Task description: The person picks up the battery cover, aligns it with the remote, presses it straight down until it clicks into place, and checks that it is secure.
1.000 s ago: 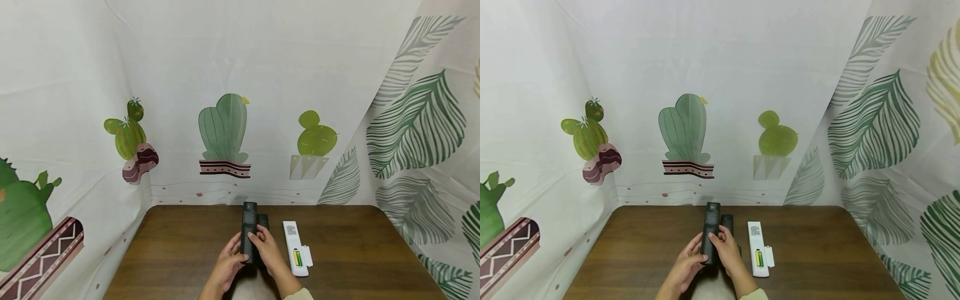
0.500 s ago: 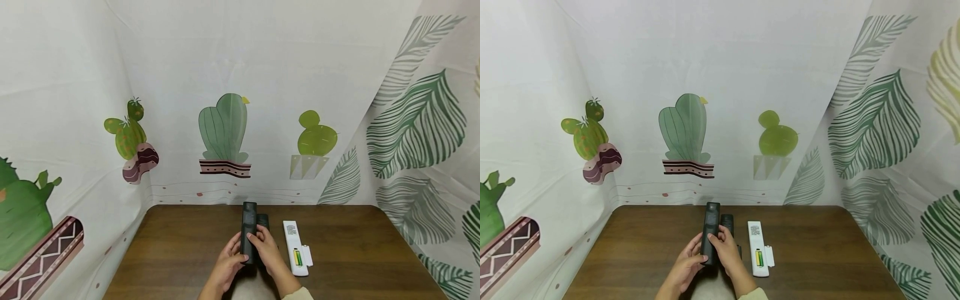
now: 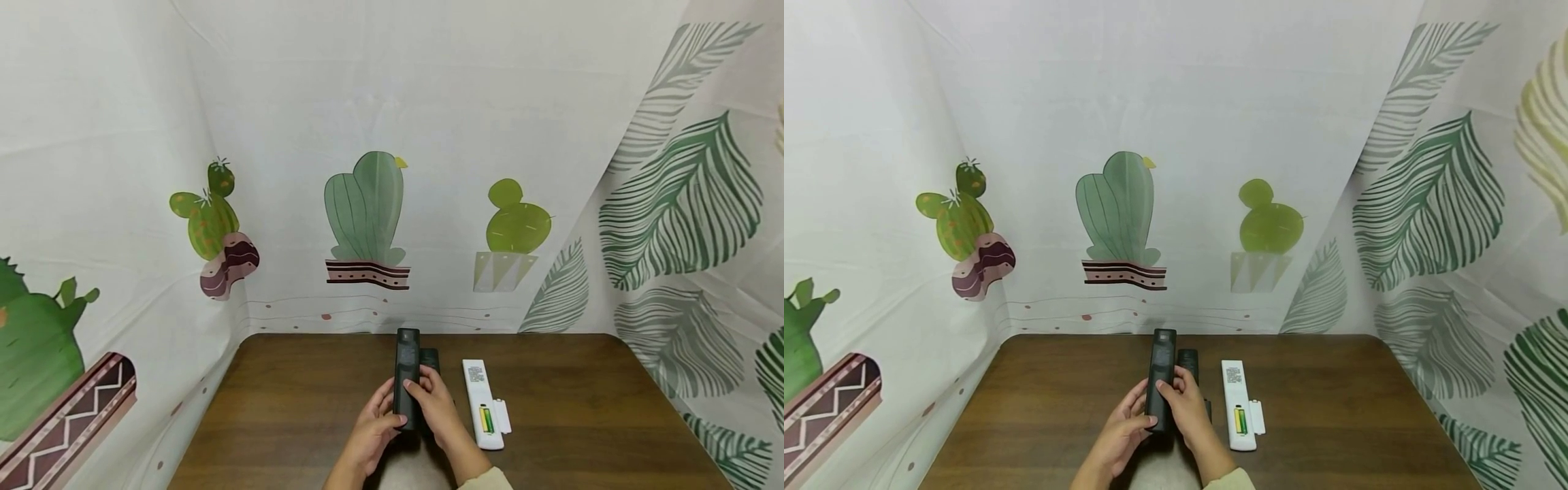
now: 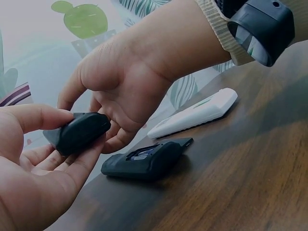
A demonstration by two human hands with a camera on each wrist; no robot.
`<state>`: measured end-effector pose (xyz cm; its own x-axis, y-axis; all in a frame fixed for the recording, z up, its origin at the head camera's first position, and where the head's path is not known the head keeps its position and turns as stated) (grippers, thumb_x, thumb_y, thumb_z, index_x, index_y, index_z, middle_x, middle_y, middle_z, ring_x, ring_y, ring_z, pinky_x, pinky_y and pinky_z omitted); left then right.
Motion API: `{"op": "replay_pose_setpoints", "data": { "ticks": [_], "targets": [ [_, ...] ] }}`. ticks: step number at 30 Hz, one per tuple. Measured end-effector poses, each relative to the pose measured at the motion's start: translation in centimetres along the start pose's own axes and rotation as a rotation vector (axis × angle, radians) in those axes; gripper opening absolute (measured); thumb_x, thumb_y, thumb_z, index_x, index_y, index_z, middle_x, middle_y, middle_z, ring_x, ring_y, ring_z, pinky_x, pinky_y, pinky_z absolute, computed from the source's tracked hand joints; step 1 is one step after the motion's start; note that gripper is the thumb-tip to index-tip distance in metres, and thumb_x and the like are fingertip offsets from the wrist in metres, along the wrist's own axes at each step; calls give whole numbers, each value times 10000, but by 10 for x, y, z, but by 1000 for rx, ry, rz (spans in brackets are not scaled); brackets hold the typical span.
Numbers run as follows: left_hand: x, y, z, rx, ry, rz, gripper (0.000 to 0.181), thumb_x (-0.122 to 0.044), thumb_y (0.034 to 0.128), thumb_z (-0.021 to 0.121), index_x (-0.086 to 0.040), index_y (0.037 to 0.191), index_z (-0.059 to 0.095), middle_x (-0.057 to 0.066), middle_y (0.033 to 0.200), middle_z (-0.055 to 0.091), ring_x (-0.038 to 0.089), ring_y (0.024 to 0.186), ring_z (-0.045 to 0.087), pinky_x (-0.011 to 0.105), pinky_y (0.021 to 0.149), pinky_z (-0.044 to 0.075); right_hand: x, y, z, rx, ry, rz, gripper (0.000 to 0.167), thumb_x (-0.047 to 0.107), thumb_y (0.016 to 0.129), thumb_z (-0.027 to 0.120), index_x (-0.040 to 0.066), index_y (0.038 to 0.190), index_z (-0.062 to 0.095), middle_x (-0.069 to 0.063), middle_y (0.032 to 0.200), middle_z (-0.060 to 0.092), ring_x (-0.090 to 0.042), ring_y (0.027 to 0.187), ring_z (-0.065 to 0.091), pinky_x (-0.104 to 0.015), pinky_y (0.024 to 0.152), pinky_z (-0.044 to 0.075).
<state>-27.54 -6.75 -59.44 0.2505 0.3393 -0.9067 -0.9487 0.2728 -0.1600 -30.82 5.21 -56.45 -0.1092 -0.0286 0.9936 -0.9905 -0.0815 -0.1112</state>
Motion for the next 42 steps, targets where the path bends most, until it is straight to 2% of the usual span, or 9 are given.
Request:
{"op": "replay_pose_setpoints", "data": {
  "ticks": [9, 20, 42],
  "targets": [
    [0, -1, 1, 8, 0, 2, 824, -33, 864, 652, -139, 1595, 289, 103, 1483, 516, 194, 1111, 639, 341, 893, 502, -2, 1, 0, 4, 2, 0, 647, 301, 971, 651, 1, 1487, 401, -189, 1283, 649, -226, 1077, 629, -379, 945, 488],
    [1, -1, 1, 5, -9, -4, 822, -32, 867, 651, -141, 1596, 288, 101, 1495, 510, 195, 1129, 640, 345, 908, 509, -1, -1, 1, 7, 7, -7, 638, 294, 980, 642, 1, 1489, 396, -195, 1286, 646, -223, 1074, 627, -394, 937, 489],
    [3, -1, -2, -4, -7, 7, 820, -25, 858, 654, -143, 1591, 306, 86, 1430, 557, 190, 1102, 649, 348, 897, 520, -3, -1, 0, -1, 13, 10, 596, 279, 985, 618, 24, 1484, 412, -181, 1265, 651, -211, 1046, 625, -333, 899, 474]
  ]
}}
Point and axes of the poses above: each hand's wrist, its own y-axis towards the middle knuckle, its own z-axis out of the palm, x = y × z, the point moved 10 cm from there along y, towards the middle knuckle
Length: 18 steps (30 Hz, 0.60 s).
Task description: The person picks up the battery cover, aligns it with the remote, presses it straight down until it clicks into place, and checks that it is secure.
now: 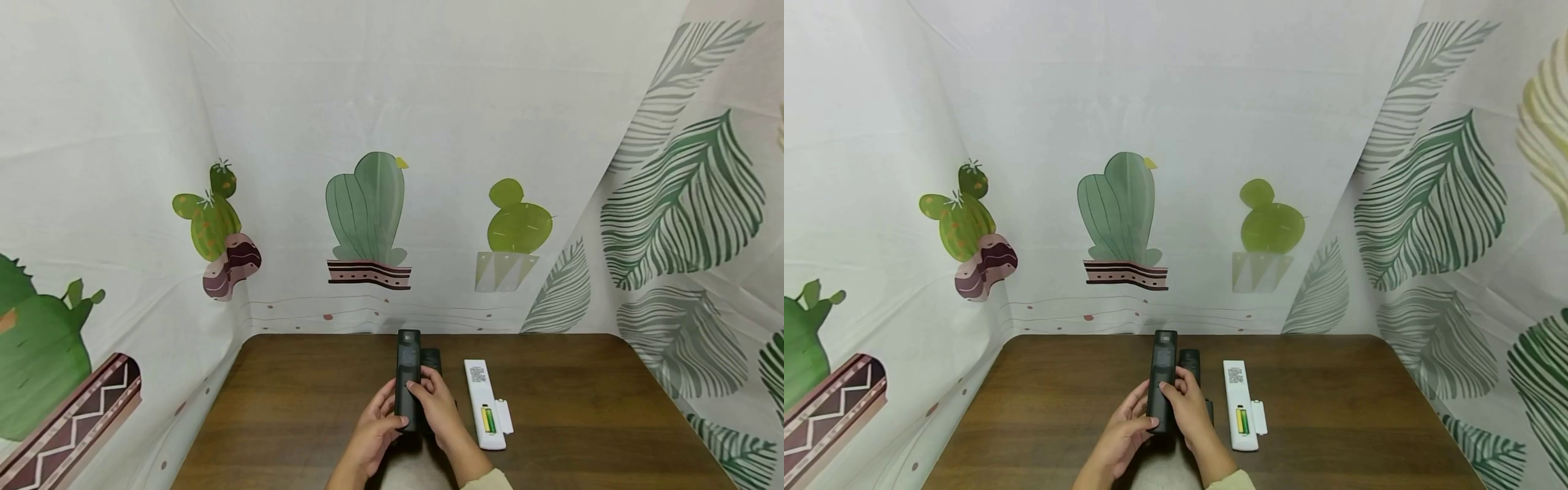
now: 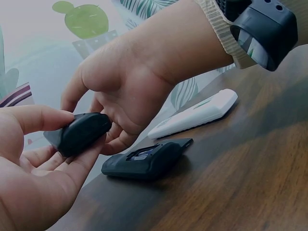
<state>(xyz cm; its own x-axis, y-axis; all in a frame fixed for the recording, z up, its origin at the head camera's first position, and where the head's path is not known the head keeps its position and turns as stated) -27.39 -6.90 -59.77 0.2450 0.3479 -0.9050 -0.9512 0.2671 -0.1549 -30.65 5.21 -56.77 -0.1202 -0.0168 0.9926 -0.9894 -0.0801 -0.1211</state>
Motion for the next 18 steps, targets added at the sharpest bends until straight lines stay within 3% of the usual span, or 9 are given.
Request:
{"op": "replay_pose_setpoints", "data": {
  "ticks": [5, 13, 18],
  "targets": [
    [0, -1, 1, 5, 4, 5, 823, -30, 861, 653, -137, 1594, 295, 88, 1397, 568, 189, 1097, 647, 343, 895, 520, 1, -1, -1, 8, 12, -9, 570, 240, 996, 583, 15, 1492, 413, -196, 1269, 646, -211, 1037, 623, -343, 899, 473],
    [-3, -1, -1, -13, -12, 9, 829, -21, 872, 642, -128, 1604, 268, 84, 1382, 561, 191, 1113, 631, 342, 900, 519, 2, -1, 1, 37, -21, -27, 598, 225, 1014, 539, 17, 1545, 360, -201, 1339, 624, -268, 1195, 600, -507, 1072, 430],
    [-6, 0, -4, -27, -16, 28, 825, -19, 881, 629, -119, 1608, 252, 80, 1402, 548, 191, 1130, 626, 351, 923, 516, 3, -2, 4, 56, -27, -51, 598, 191, 1016, 536, 34, 1560, 342, -232, 1350, 609, -296, 1194, 599, -489, 1035, 466]
  ]
}}
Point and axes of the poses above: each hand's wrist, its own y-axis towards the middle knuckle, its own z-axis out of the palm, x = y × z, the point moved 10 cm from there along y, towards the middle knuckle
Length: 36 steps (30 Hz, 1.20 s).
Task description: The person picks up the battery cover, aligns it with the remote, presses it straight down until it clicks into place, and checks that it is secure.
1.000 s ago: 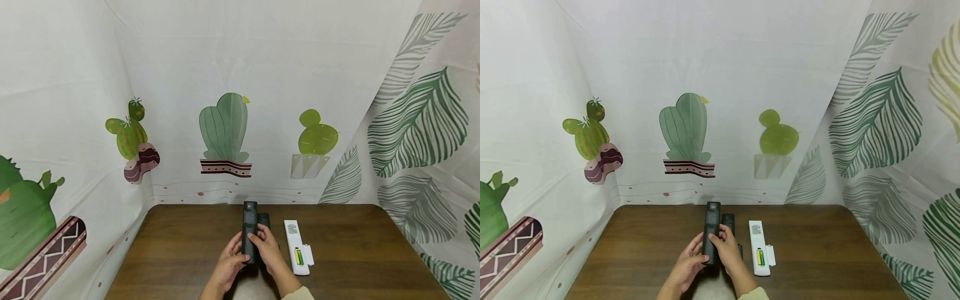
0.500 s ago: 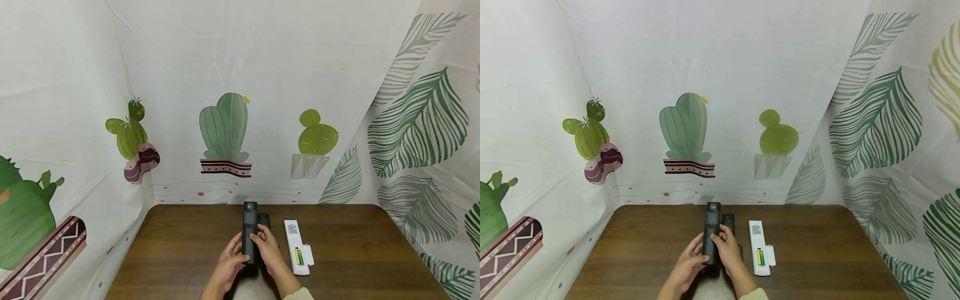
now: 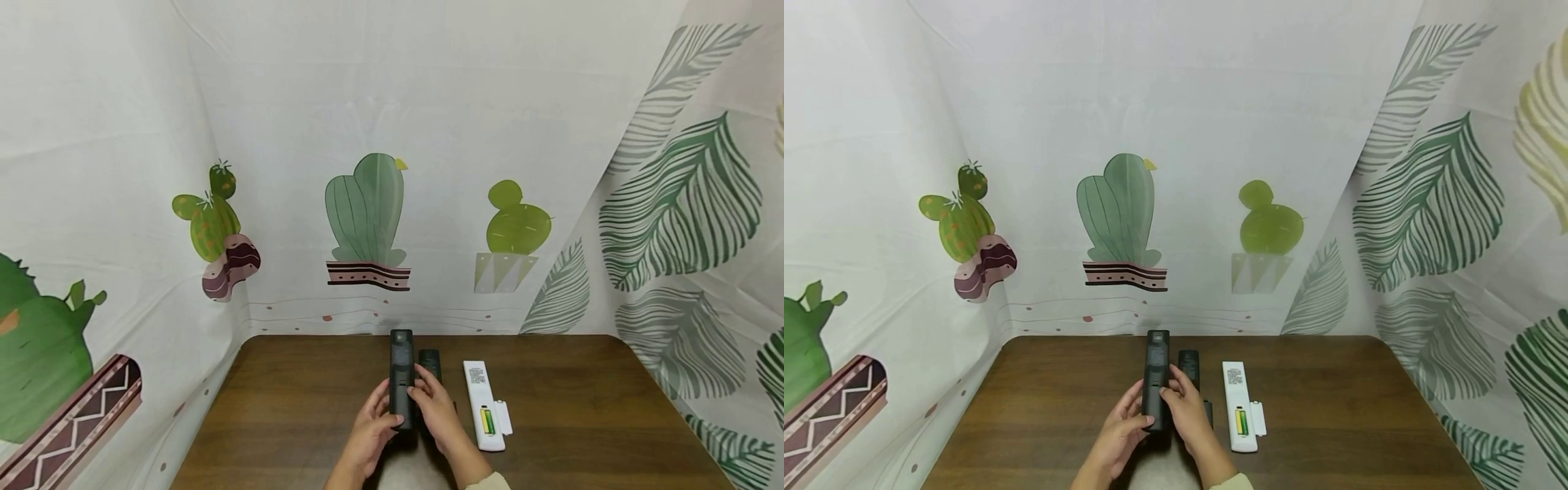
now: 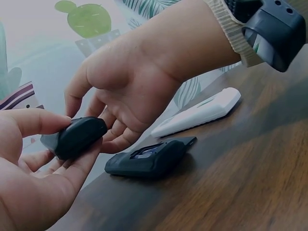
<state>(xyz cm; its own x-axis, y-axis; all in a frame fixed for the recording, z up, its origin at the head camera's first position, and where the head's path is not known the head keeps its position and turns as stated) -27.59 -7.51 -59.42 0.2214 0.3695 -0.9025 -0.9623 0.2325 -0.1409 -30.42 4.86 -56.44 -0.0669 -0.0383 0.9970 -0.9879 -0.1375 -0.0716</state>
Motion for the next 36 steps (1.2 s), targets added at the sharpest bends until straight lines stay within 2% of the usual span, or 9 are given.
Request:
{"op": "replay_pose_setpoints", "data": {
  "ticks": [10, 17, 23, 29, 36],
  "targets": [
    [-2, 3, -7, -10, -19, 30, 838, -1, 882, 613, -110, 1615, 220, 101, 1453, 517, 199, 1167, 620, 364, 956, 511, -2, -1, 2, -13, -5, -2, 583, 177, 996, 571, 48, 1537, 396, -240, 1336, 582, -267, 1161, 609, -485, 972, 518],
    [-6, 2, -10, -25, -8, 51, 848, 14, 872, 606, -86, 1613, 205, 115, 1440, 523, 177, 1150, 630, 367, 959, 503, -3, -3, 7, 7, -21, -3, 580, 187, 980, 601, 39, 1516, 433, -218, 1293, 605, -220, 1105, 616, -384, 913, 540],
    [-7, 0, -14, -47, 13, 47, 851, -10, 872, 611, -80, 1614, 199, 130, 1464, 511, 169, 1141, 629, 369, 960, 490, -7, -5, 12, 24, -34, 5, 588, 172, 971, 609, 26, 1512, 433, -205, 1260, 604, -202, 1066, 602, -296, 864, 500],
    [-6, -1, -18, -69, 24, 32, 848, -14, 881, 605, -83, 1617, 189, 149, 1458, 522, 158, 1119, 630, 344, 936, 486, -10, -6, 17, 49, -34, 16, 602, 159, 968, 617, 14, 1517, 416, -206, 1211, 594, -176, 993, 591, -318, 841, 509],
    [-4, -1, -23, -87, 31, 20, 846, -23, 885, 600, -97, 1621, 187, 188, 1471, 496, 167, 1116, 627, 326, 921, 492, -12, -6, 21, 55, -48, 15, 606, 150, 957, 627, 1, 1508, 425, -232, 1223, 602, -197, 1001, 609, -309, 799, 510]
  ]
}}
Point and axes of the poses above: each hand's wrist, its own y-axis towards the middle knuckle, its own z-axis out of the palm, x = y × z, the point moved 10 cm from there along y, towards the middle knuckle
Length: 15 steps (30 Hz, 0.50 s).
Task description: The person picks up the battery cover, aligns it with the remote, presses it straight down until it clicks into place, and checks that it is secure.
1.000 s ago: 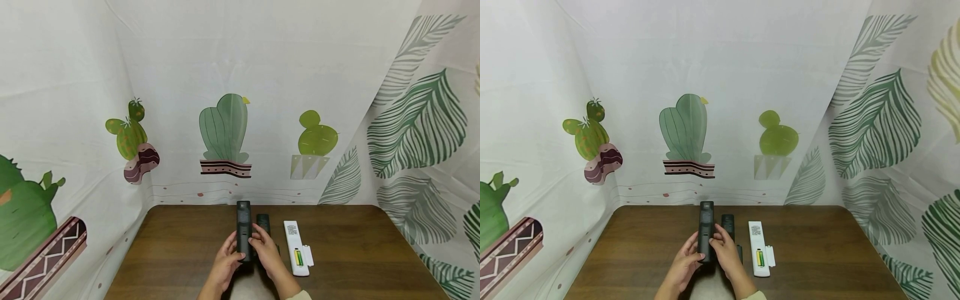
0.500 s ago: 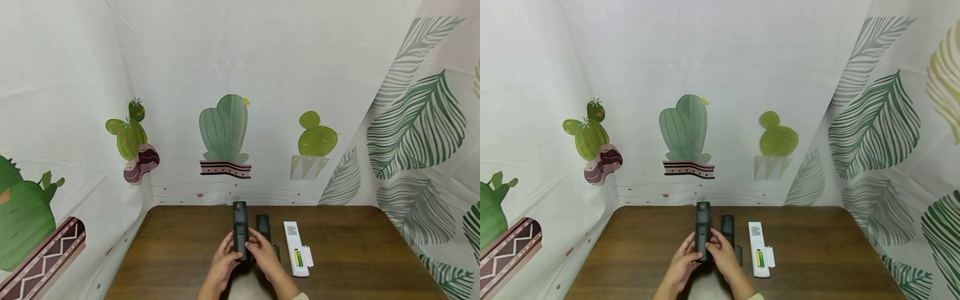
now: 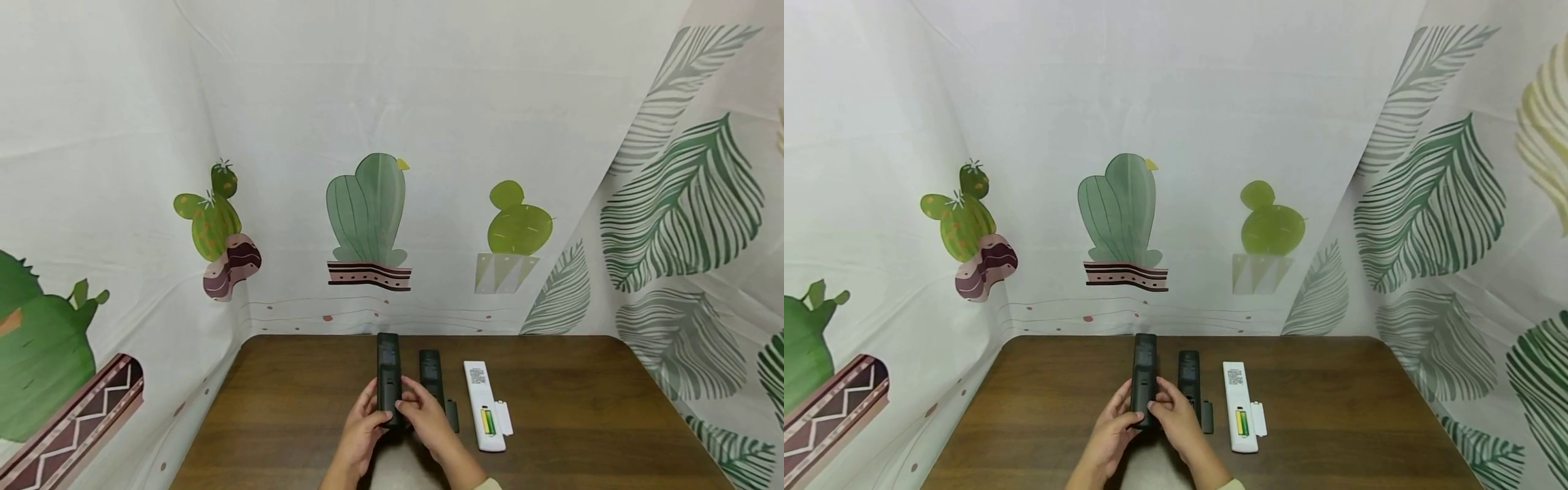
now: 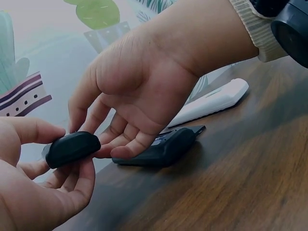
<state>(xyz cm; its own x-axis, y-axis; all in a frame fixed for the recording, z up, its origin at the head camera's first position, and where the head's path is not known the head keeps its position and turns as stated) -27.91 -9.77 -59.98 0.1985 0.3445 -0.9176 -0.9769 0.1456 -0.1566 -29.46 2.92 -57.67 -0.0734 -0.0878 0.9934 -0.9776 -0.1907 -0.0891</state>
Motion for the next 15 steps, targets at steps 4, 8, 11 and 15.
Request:
{"op": "replay_pose_setpoints", "data": {
  "ticks": [4, 8, 11, 15],
  "targets": [
    [2, 1, -3, -13, 13, -3, 840, -28, 887, 597, -97, 1620, 192, 187, 1499, 472, 167, 1125, 623, 322, 917, 491, 0, 1, 2, 11, 10, -8, 606, 143, 957, 631, -20, 1501, 423, -241, 1224, 602, -200, 1006, 615, -310, 794, 516],
    [3, 1, -7, -32, 45, 9, 833, -26, 881, 590, -81, 1616, 202, 221, 1545, 421, 169, 1150, 616, 319, 918, 493, 1, 2, 4, 24, 18, -16, 610, 143, 954, 639, -39, 1494, 422, -243, 1223, 599, -194, 996, 614, -302, 781, 517],
    [4, 2, -10, -42, 67, 15, 822, -25, 875, 589, -53, 1608, 219, 248, 1575, 380, 171, 1157, 617, 317, 911, 500, 1, 3, 6, 31, 14, -24, 610, 142, 952, 642, -57, 1486, 424, -246, 1220, 600, -178, 983, 615, -282, 761, 518],
    [5, 3, -13, -54, 88, 18, 801, -28, 873, 597, -23, 1593, 246, 254, 1578, 380, 160, 1127, 633, 316, 892, 505, 1, 5, 7, 35, 8, -29, 607, 145, 953, 642, -66, 1480, 426, -249, 1214, 602, -158, 968, 614, -262, 750, 513]
  ]
}}
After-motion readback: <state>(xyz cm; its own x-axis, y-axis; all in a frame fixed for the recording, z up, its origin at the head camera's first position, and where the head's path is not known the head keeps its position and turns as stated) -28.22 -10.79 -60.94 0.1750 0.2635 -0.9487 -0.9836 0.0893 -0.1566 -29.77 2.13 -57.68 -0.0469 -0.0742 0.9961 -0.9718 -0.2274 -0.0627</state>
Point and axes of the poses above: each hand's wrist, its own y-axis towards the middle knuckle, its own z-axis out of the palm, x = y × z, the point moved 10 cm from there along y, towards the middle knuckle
